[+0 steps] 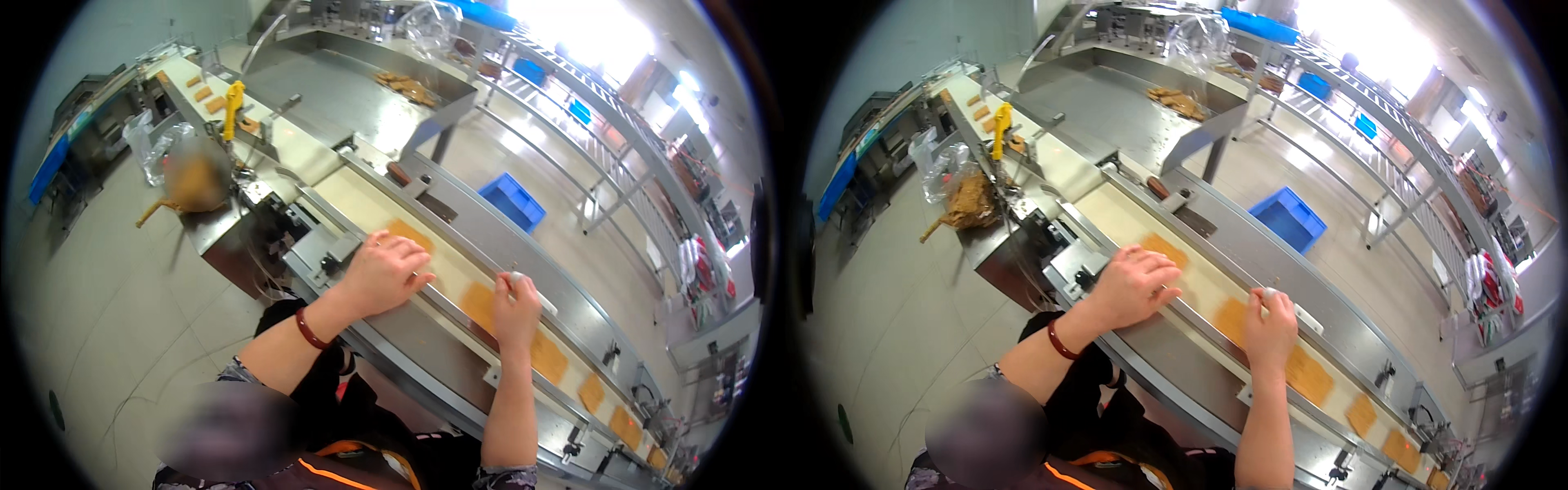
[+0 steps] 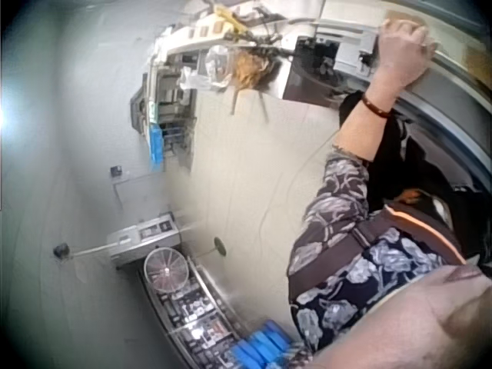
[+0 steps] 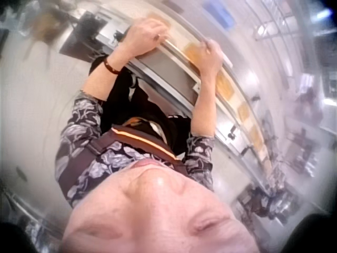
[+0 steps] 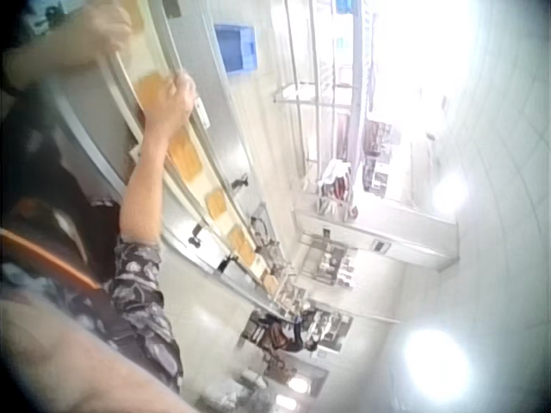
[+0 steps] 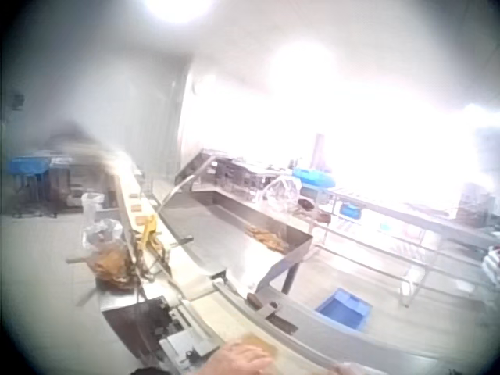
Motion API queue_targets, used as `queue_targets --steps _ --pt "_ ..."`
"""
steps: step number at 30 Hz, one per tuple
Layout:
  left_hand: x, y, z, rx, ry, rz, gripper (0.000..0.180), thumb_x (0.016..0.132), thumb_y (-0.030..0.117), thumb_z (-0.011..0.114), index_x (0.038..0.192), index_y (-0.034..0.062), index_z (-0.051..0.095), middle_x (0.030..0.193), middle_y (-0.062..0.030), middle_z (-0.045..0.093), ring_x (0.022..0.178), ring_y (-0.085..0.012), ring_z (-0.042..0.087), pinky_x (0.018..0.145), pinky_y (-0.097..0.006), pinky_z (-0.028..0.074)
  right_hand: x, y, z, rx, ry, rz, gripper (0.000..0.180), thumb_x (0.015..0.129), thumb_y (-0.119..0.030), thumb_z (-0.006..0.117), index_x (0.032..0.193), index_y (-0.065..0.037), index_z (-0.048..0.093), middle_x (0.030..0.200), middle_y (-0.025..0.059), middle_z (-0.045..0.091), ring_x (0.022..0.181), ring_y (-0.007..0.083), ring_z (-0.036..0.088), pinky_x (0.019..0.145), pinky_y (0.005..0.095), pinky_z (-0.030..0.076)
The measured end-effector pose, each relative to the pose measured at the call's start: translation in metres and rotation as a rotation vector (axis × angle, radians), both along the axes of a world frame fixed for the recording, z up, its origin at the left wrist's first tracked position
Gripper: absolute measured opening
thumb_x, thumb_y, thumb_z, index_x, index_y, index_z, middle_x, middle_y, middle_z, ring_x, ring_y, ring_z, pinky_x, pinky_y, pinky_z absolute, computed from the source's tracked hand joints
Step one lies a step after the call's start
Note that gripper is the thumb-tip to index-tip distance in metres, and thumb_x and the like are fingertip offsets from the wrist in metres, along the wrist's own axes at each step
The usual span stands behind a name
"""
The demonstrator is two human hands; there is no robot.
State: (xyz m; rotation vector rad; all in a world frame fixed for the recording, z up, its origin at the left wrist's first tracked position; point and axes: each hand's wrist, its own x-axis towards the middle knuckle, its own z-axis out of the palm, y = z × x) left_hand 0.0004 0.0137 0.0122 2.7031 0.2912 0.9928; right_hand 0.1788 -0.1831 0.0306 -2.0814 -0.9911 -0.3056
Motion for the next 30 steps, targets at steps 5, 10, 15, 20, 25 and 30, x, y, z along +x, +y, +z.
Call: queue_targets --steps 5,10,15,20,25,30 --pt "0.002 -0.001 -0.001 -0.013 -0.025 -0.002 0.025 0.095 0.036 0.073 0.108 0.0146 0.074 0.109 -0.0006 0.075 0.109 -0.0197 0.069 0.105 -0.045 0.045 -0.002 0.0 -0.003 0.036 0.078 -0.033 0.01 0.098 -0.012 0.068 0.099 -0.002 0.072 0.094 0.0109 0.07 0.087 0.027 0.067 0.078 0.0386 0.052" --pt "0.001 -0.001 -0.003 -0.044 -0.071 -0.024 0.026 0.097 0.036 0.072 0.107 0.0124 0.075 0.105 -0.0033 0.075 0.105 -0.0214 0.07 0.103 -0.043 0.046 -0.003 0.0 -0.004 0.111 0.095 0.046 0.013 0.101 -0.012 0.065 0.098 -0.001 0.071 0.092 0.0103 0.068 0.086 0.0267 0.065 0.078 0.0385 0.051" --pt "0.0 0.0 -0.002 -0.09 -0.07 -0.038 0.025 0.099 0.036 0.07 0.105 0.012 0.075 0.103 -0.0043 0.075 0.104 -0.0224 0.07 0.102 -0.044 0.046 -0.001 0.001 -0.009 0.117 0.092 0.072 0.015 0.102 -0.012 0.064 0.098 0.001 0.071 0.092 0.0104 0.068 0.086 0.0259 0.064 0.08 0.0375 0.05" --pt "-0.004 0.0 0.001 -0.12 -0.152 -0.063 0.018 0.098 0.03 0.072 0.1 0.0123 0.074 0.096 -0.003 0.075 0.098 -0.0221 0.07 0.097 -0.04 0.047 0.001 0.002 -0.012 0.145 0.129 0.08 0.017 0.103 -0.013 0.065 0.097 0.002 0.07 0.092 0.0096 0.068 0.085 0.0229 0.063 0.078 0.0361 0.049" --pt "0.004 0.0 0.0 -0.141 -0.239 -0.093 0.015 0.1 0.026 0.07 0.095 0.0122 0.074 0.089 -0.0021 0.073 0.094 -0.0221 0.069 0.094 -0.039 0.047 0.005 -0.003 -0.017 0.136 0.137 0.06 0.018 0.104 -0.014 0.063 0.096 0.001 0.07 0.092 0.0076 0.067 0.082 0.0197 0.061 0.076 0.0338 0.048" --pt "0.003 0.0 0.0 -0.156 -0.238 -0.095 0.016 0.1 0.026 0.069 0.094 0.0122 0.073 0.088 -0.0022 0.072 0.093 -0.0222 0.069 0.094 -0.039 0.047 0.006 -0.001 -0.019 0.146 0.137 0.09 0.019 0.104 -0.015 0.063 0.097 0.001 0.07 0.091 0.0073 0.065 0.081 0.0199 0.059 0.076 0.0341 0.048"
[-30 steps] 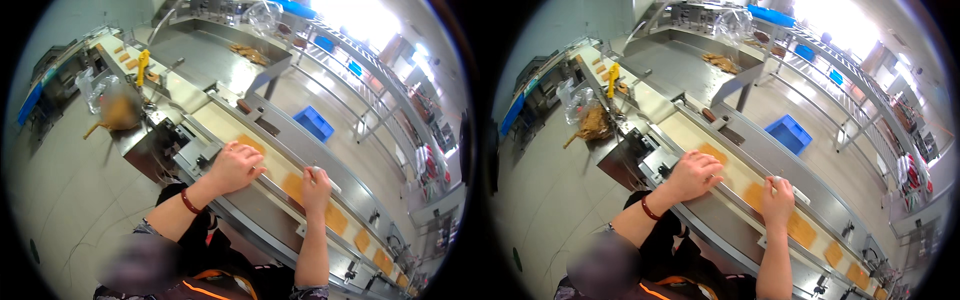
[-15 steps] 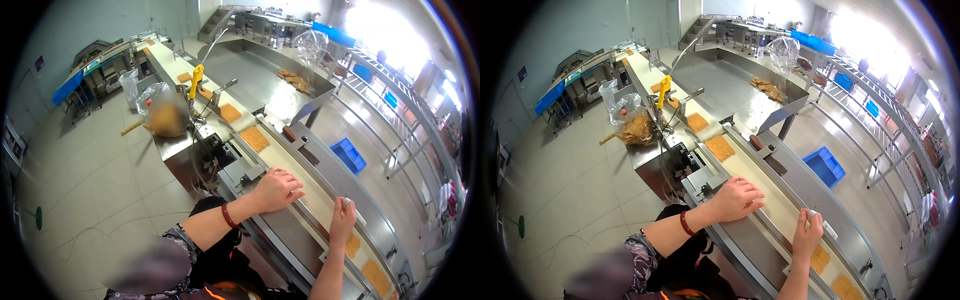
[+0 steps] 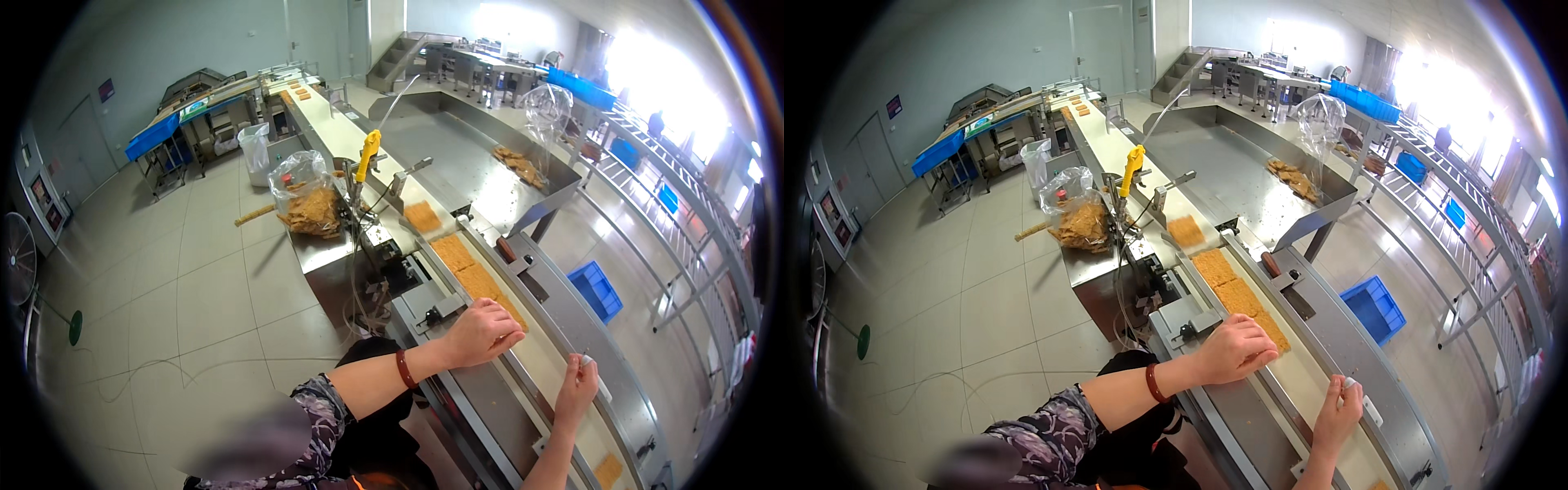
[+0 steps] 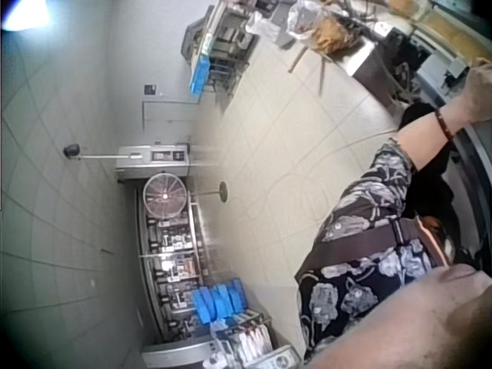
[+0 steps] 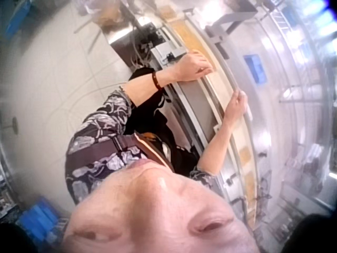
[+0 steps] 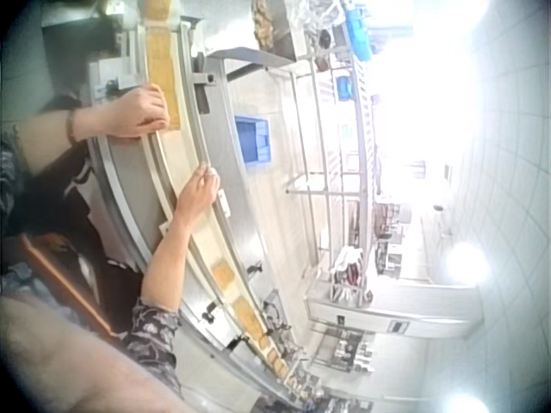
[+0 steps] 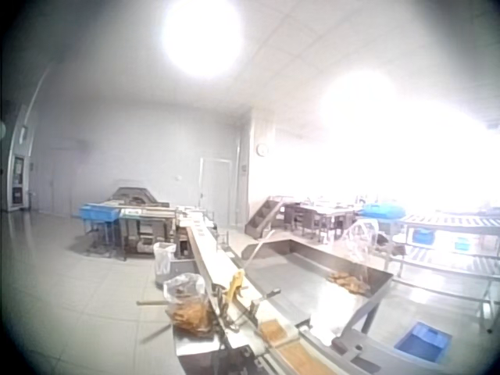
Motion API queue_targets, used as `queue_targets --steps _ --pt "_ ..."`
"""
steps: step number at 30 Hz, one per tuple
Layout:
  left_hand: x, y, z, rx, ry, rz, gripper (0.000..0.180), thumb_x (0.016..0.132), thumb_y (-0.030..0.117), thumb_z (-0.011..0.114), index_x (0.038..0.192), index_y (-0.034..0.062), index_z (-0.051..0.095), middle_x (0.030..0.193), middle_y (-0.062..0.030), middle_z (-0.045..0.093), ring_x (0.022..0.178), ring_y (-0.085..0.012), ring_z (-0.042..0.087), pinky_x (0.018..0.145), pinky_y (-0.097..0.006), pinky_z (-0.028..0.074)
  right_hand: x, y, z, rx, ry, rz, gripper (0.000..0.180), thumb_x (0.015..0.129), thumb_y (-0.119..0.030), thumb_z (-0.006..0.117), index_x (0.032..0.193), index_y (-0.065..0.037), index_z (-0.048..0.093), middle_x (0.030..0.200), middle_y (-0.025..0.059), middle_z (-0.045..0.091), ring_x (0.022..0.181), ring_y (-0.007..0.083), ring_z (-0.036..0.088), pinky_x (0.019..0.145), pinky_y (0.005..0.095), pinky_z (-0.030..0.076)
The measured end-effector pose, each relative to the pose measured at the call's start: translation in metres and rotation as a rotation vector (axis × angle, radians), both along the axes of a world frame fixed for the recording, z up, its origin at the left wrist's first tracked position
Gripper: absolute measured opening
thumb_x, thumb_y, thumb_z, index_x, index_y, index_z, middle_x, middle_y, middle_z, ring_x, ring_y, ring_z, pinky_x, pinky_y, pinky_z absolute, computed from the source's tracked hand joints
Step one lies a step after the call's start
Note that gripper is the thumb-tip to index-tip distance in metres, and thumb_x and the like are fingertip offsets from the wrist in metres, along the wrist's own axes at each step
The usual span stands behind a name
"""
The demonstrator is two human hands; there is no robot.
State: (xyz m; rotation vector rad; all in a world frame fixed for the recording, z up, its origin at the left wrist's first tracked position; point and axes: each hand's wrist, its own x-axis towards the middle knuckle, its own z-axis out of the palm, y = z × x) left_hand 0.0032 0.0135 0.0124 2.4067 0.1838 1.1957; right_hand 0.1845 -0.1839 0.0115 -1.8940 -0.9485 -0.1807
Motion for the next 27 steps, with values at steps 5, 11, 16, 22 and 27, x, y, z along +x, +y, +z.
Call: queue_targets --steps 5,11,16,22,27 --pt "0.0024 -0.0011 -0.0016 0.016 -0.024 0.008 0.016 0.101 0.026 0.069 0.093 0.0121 0.073 0.087 -0.0024 0.072 0.092 -0.0224 0.069 0.094 -0.04 0.047 -0.0037 -0.0008 0.0043 0.015 -0.005 -0.001 0.019 0.104 -0.014 0.063 0.096 0.001 0.07 0.09 0.0081 0.065 0.081 0.0205 0.059 0.075 0.0348 0.048" --pt "0.0028 -0.0026 0.0009 0.007 -0.029 -0.001 0.016 0.1 0.025 0.069 0.092 0.0115 0.073 0.087 -0.0026 0.072 0.092 -0.0223 0.069 0.095 -0.041 0.047 0.0004 -0.002 0.0007 0.018 -0.017 0.013 0.018 0.104 -0.013 0.063 0.096 0.002 0.069 0.088 0.009 0.065 0.081 0.0217 0.059 0.076 0.0353 0.048" --pt "0.004 -0.0041 0.0038 0.014 -0.068 0.002 0.023 0.101 0.028 0.067 0.087 0.0101 0.073 0.083 -0.0053 0.072 0.087 -0.0229 0.069 0.093 -0.04 0.046 -0.0009 -0.0009 0.0018 0.013 -0.026 0.02 0.018 0.103 -0.012 0.063 0.095 0.002 0.069 0.088 0.0095 0.064 0.08 0.0221 0.059 0.076 0.0353 0.048" --pt "0.0047 -0.0051 0.004 0.015 -0.049 0.002 0.022 0.102 0.028 0.066 0.089 0.0104 0.072 0.083 -0.0049 0.071 0.087 -0.0233 0.069 0.094 -0.04 0.045 -0.0028 -0.001 0.0046 -0.003 -0.025 0.015 0.019 0.104 -0.013 0.063 0.095 0.002 0.068 0.088 0.0095 0.063 0.081 0.0224 0.06 0.077 0.0355 0.048" --pt "0.0055 -0.005 0.0031 0.019 -0.05 0.006 0.021 0.102 0.028 0.066 0.09 0.0111 0.073 0.082 -0.0045 0.071 0.086 -0.023 0.069 0.094 -0.04 0.045 -0.0028 -0.0008 0.0045 -0.001 -0.01 0.023 0.02 0.104 -0.014 0.062 0.095 0.002 0.068 0.089 0.0103 0.064 0.083 0.0232 0.06 0.077 0.0357 0.048"
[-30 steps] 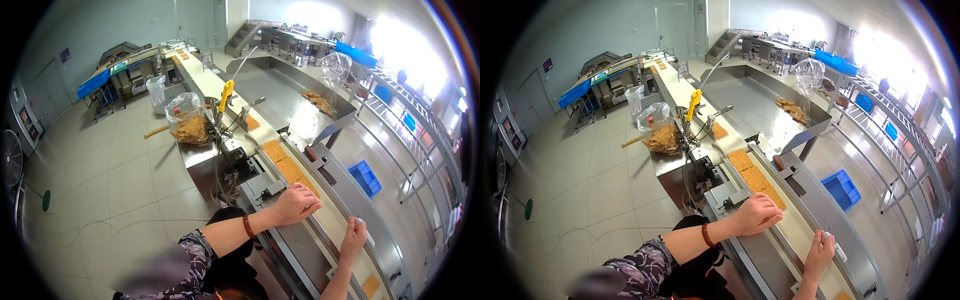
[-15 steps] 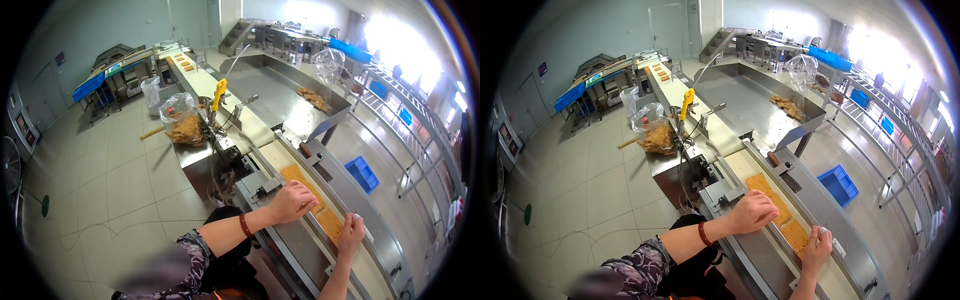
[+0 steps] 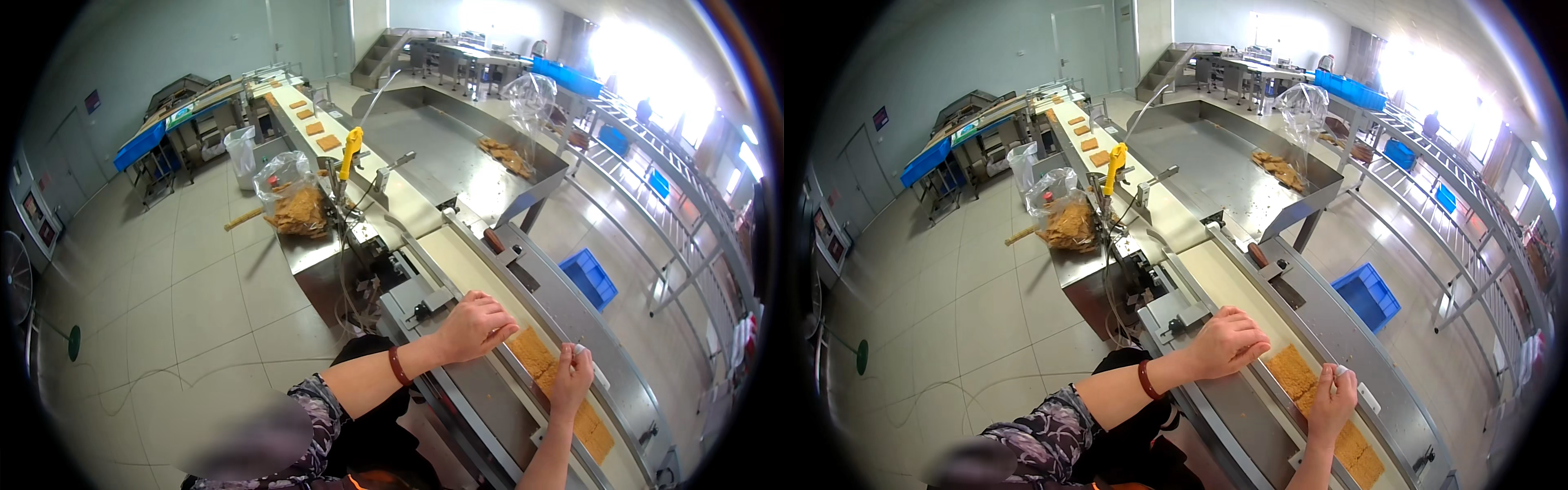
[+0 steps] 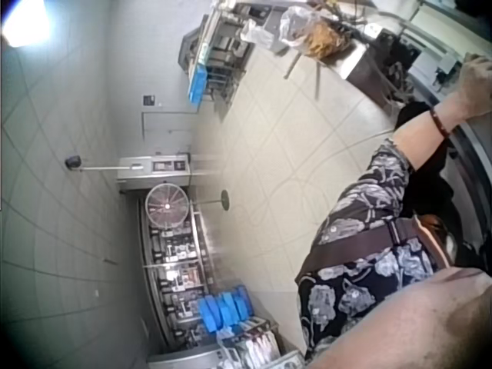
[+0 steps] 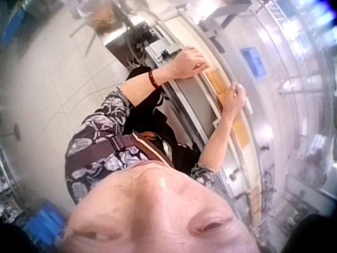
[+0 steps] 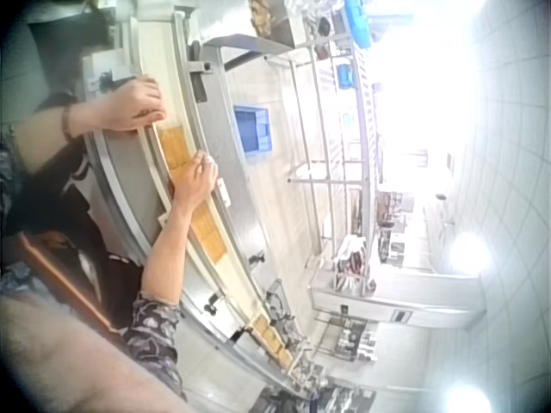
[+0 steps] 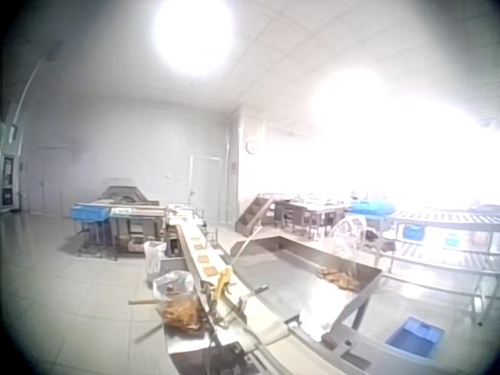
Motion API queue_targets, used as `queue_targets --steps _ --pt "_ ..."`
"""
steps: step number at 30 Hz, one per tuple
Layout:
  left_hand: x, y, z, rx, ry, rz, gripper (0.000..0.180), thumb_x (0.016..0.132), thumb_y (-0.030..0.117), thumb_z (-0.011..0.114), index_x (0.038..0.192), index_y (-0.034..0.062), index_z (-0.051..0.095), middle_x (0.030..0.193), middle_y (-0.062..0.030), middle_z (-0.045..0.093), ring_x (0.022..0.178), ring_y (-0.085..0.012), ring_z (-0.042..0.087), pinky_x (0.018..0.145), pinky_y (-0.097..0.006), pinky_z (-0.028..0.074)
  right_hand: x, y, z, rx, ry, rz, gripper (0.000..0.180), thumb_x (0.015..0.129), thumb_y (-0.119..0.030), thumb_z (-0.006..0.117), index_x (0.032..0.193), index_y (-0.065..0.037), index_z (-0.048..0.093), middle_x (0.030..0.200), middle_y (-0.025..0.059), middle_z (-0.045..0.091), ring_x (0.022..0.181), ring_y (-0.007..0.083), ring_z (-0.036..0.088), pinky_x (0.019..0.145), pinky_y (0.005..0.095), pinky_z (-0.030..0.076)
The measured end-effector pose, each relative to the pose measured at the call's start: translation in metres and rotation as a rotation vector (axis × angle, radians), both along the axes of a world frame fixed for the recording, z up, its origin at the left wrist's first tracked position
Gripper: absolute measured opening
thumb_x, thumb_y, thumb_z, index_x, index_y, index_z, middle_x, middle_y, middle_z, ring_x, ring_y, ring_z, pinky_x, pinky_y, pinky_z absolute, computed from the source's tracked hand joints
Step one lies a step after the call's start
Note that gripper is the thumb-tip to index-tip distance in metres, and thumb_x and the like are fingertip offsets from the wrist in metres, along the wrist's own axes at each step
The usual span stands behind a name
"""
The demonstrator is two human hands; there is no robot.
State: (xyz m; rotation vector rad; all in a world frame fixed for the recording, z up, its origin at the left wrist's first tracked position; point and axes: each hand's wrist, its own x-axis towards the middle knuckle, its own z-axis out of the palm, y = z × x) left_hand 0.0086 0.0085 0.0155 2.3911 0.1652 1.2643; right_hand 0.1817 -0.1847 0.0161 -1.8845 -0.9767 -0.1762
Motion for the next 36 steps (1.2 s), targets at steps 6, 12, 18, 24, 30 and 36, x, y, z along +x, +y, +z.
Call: queue_targets --steps 6,12,18,24,30,36 --pt "-0.0013 0.0002 0.0011 -0.014 0.017 -0.005 0.022 0.101 0.028 0.067 0.089 0.0112 0.073 0.082 -0.0043 0.071 0.085 -0.0231 0.069 0.093 -0.04 0.046 -0.0016 0.0 0.0021 -0.016 -0.002 -0.003 0.02 0.105 -0.014 0.062 0.095 0.002 0.068 0.089 0.0106 0.064 0.083 0.0243 0.06 0.078 0.0361 0.048" --pt "0.0004 0.0001 -0.0018 -0.018 0.009 0.006 0.022 0.1 0.029 0.068 0.088 0.0114 0.073 0.082 -0.0041 0.071 0.086 -0.0232 0.069 0.094 -0.041 0.046 -0.0008 -0.0013 0.0017 -0.027 -0.001 -0.003 0.018 0.104 -0.013 0.062 0.095 0.001 0.068 0.09 0.0107 0.063 0.084 0.025 0.06 0.078 0.037 0.048" --pt "-0.0005 0.0003 -0.0024 -0.012 0.009 0.002 0.018 0.1 0.026 0.069 0.09 0.0113 0.073 0.083 -0.0033 0.071 0.086 -0.0229 0.068 0.094 -0.041 0.047 -0.0022 -0.0011 0.0029 -0.026 -0.012 0.0 0.018 0.104 -0.013 0.062 0.095 0.002 0.068 0.09 0.0109 0.064 0.085 0.026 0.061 0.077 0.0379 0.048" --pt "-0.0016 0.0004 -0.0009 -0.025 0.04 -0.01 0.016 0.1 0.024 0.069 0.092 0.0107 0.073 0.083 -0.0032 0.07 0.086 -0.0229 0.068 0.094 -0.04 0.048 -0.002 -0.0008 0.0035 -0.018 -0.042 0.009 0.017 0.103 -0.012 0.063 0.094 0.001 0.068 0.088 0.0112 0.062 0.084 0.0276 0.06 0.077 0.0388 0.048" --pt "-0.0013 0.0017 0.0008 -0.013 0.025 -0.021 0.016 0.1 0.024 0.069 0.092 0.0104 0.073 0.084 -0.003 0.07 0.086 -0.0229 0.068 0.093 -0.04 0.047 -0.004 0.0012 0.0038 0.007 -0.023 0.005 0.018 0.103 -0.013 0.063 0.093 0.001 0.068 0.086 0.011 0.061 0.083 0.0272 0.059 0.075 0.0391 0.047" --pt "-0.0028 -0.0003 0.0009 -0.034 0.043 -0.036 0.018 0.101 0.025 0.068 0.092 0.0103 0.072 0.085 -0.0028 0.071 0.087 -0.023 0.068 0.094 -0.04 0.047 -0.0011 0.0013 0.0004 0.005 -0.061 0.006 0.019 0.103 -0.015 0.064 0.094 0.001 0.068 0.087 0.011 0.063 0.084 0.0276 0.06 0.076 0.0389 0.048"
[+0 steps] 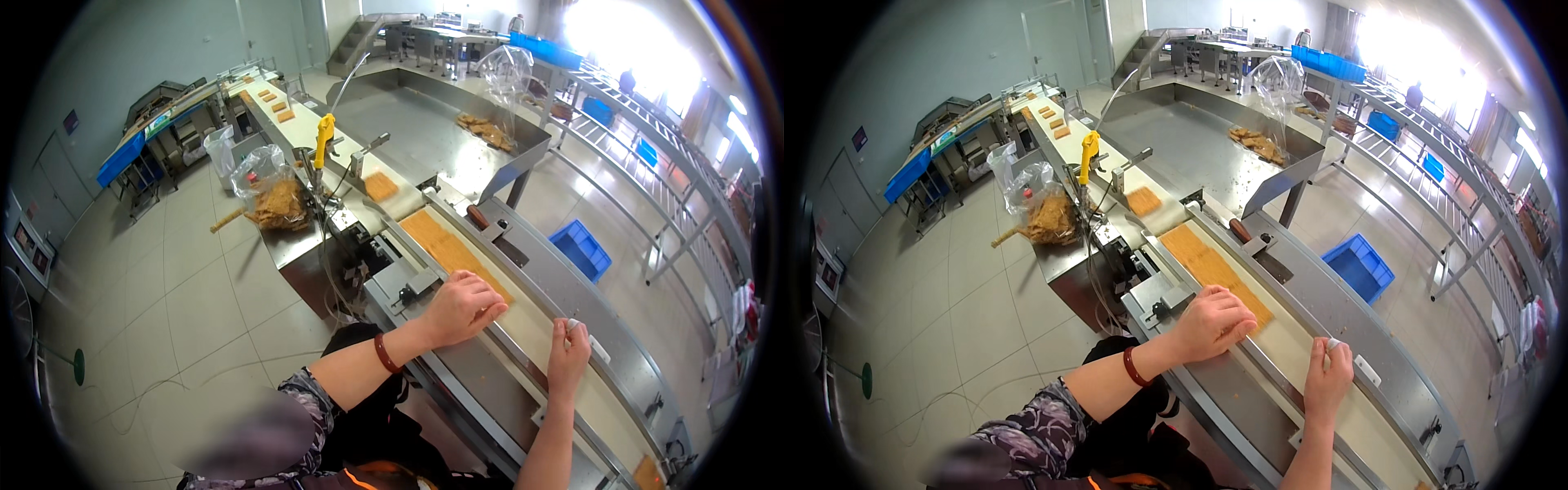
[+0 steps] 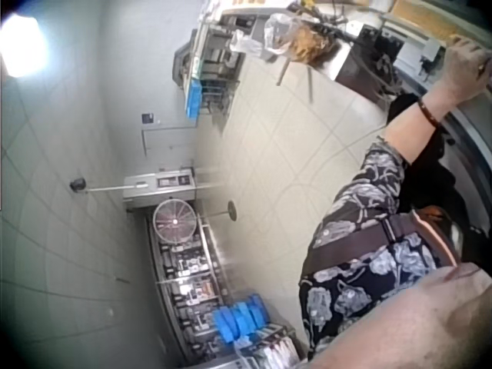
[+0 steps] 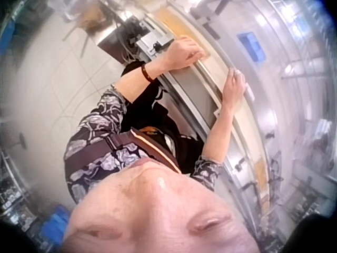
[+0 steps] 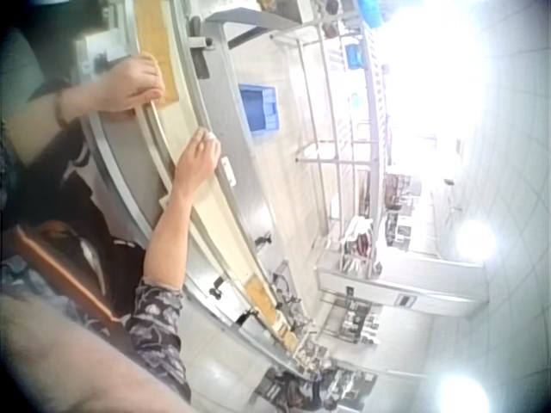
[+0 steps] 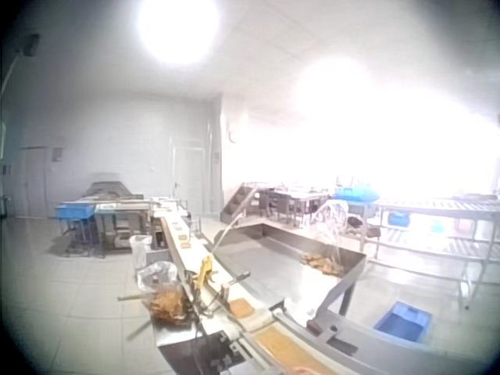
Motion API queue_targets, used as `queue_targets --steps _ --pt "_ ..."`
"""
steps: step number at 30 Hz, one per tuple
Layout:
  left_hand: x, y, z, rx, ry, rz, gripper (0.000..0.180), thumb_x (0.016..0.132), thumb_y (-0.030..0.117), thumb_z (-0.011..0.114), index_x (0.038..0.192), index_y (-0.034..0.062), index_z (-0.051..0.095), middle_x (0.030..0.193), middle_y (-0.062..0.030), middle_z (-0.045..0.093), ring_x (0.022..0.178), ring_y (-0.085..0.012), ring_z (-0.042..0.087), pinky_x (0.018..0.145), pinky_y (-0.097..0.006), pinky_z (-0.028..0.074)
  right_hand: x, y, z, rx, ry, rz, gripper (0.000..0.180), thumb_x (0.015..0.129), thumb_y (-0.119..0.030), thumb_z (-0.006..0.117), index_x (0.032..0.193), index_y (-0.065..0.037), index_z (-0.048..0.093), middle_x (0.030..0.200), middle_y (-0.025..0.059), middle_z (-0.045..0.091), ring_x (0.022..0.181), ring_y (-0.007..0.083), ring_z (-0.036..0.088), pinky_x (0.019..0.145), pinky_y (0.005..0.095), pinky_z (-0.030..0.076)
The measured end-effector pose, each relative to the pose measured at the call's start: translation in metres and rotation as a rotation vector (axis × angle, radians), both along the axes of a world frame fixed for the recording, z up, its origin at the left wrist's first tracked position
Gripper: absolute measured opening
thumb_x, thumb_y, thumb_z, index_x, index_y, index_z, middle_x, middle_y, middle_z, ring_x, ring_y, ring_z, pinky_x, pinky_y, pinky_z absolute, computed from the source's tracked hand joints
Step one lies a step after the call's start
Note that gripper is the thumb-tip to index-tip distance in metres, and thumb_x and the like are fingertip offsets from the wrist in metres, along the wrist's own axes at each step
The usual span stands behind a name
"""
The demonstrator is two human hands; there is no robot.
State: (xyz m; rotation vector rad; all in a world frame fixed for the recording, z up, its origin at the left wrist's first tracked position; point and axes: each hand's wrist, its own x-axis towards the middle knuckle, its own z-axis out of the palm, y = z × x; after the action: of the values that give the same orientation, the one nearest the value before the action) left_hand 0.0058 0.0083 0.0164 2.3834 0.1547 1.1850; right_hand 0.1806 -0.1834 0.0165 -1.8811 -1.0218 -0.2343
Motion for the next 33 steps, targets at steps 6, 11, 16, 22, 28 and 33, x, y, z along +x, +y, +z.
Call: queue_targets --steps 6,11,16,22,28,33 --pt "0.0006 0.0019 -0.0004 0.014 0.008 0.011 0.018 0.101 0.025 0.068 0.092 0.0103 0.072 0.085 -0.0023 0.071 0.087 -0.0225 0.068 0.094 -0.04 0.047 -0.0015 -0.0009 0.0026 -0.038 0.062 -0.018 0.018 0.103 -0.015 0.064 0.094 0.001 0.069 0.089 0.0115 0.064 0.085 0.0284 0.061 0.077 0.039 0.048" --pt "-0.0004 0.0018 0.0012 0.011 0.004 0.013 0.017 0.101 0.025 0.069 0.092 0.0101 0.072 0.085 -0.002 0.071 0.087 -0.022 0.068 0.094 -0.04 0.047 -0.0013 0.0 0.0021 -0.012 0.041 -0.002 0.018 0.103 -0.014 0.064 0.095 0.001 0.068 0.089 0.0118 0.064 0.086 0.0287 0.061 0.077 0.0391 0.048" --pt "-0.0002 0.0016 0.0023 0.018 -0.029 0.006 0.017 0.101 0.024 0.068 0.092 0.0105 0.072 0.085 -0.002 0.071 0.086 -0.0219 0.068 0.094 -0.04 0.047 -0.0041 -0.0007 0.0054 -0.042 0.071 -0.016 0.018 0.103 -0.014 0.064 0.095 0.001 0.069 0.089 0.0125 0.064 0.086 0.0295 0.062 0.077 0.0394 0.048" --pt "-0.0007 0.0023 0.0016 0.009 0.008 0.012 0.018 0.101 0.025 0.067 0.091 0.011 0.072 0.083 -0.0015 0.07 0.085 -0.0221 0.068 0.094 -0.04 0.047 -0.0018 -0.0001 0.0031 -0.033 0.045 -0.006 0.02 0.103 -0.016 0.064 0.095 0.001 0.069 0.089 0.0127 0.064 0.087 0.0301 0.061 0.077 0.0397 0.048" --pt "-0.0002 0.0015 0.0025 0.012 -0.014 0.011 0.018 0.101 0.025 0.067 0.091 0.0108 0.072 0.082 -0.0017 0.07 0.084 -0.023 0.067 0.093 -0.04 0.047 -0.0047 -0.0003 0.0056 -0.051 0.061 -0.02 0.019 0.103 -0.016 0.064 0.094 0.0 0.069 0.088 0.012 0.064 0.087 0.0298 0.061 0.078 0.0399 0.048" --pt "-0.0017 0.0018 0.0027 -0.005 0.023 0.009 0.019 0.102 0.026 0.067 0.091 0.0106 0.072 0.085 -0.0024 0.071 0.086 -0.023 0.068 0.093 -0.04 0.047 -0.002 0.0001 0.0026 -0.034 0.041 -0.005 0.019 0.103 -0.016 0.064 0.094 0.0 0.069 0.088 0.0115 0.064 0.086 0.0291 0.061 0.077 0.0396 0.048"
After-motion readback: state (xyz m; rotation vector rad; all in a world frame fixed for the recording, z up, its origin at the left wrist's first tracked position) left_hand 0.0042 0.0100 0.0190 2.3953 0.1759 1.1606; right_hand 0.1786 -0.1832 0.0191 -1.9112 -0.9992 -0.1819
